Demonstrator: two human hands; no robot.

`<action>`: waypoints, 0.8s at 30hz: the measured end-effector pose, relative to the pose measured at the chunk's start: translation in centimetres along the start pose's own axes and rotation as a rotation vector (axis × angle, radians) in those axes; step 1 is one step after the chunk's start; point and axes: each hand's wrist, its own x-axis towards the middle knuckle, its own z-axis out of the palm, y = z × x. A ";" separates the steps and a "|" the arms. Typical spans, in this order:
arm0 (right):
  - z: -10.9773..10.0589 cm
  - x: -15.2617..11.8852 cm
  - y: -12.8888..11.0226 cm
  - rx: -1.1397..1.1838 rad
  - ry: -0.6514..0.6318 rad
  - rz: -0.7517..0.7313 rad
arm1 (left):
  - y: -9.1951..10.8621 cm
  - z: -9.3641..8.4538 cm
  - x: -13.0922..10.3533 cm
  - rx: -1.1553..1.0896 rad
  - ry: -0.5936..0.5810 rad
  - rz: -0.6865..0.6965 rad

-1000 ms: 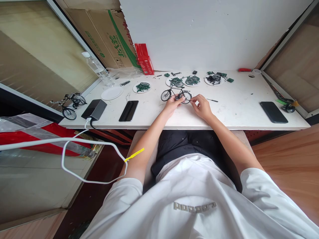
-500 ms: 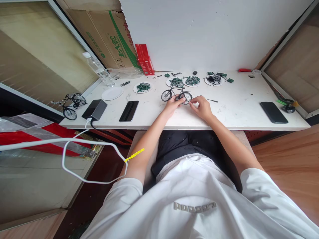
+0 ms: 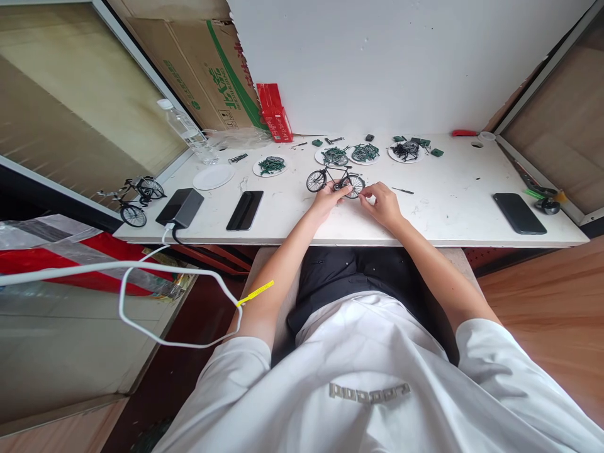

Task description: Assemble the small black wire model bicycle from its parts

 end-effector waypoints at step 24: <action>-0.2 0.0 -0.1 0.010 -0.033 0.002 | -0.3 -0.3 0.3 -0.039 -0.018 -0.005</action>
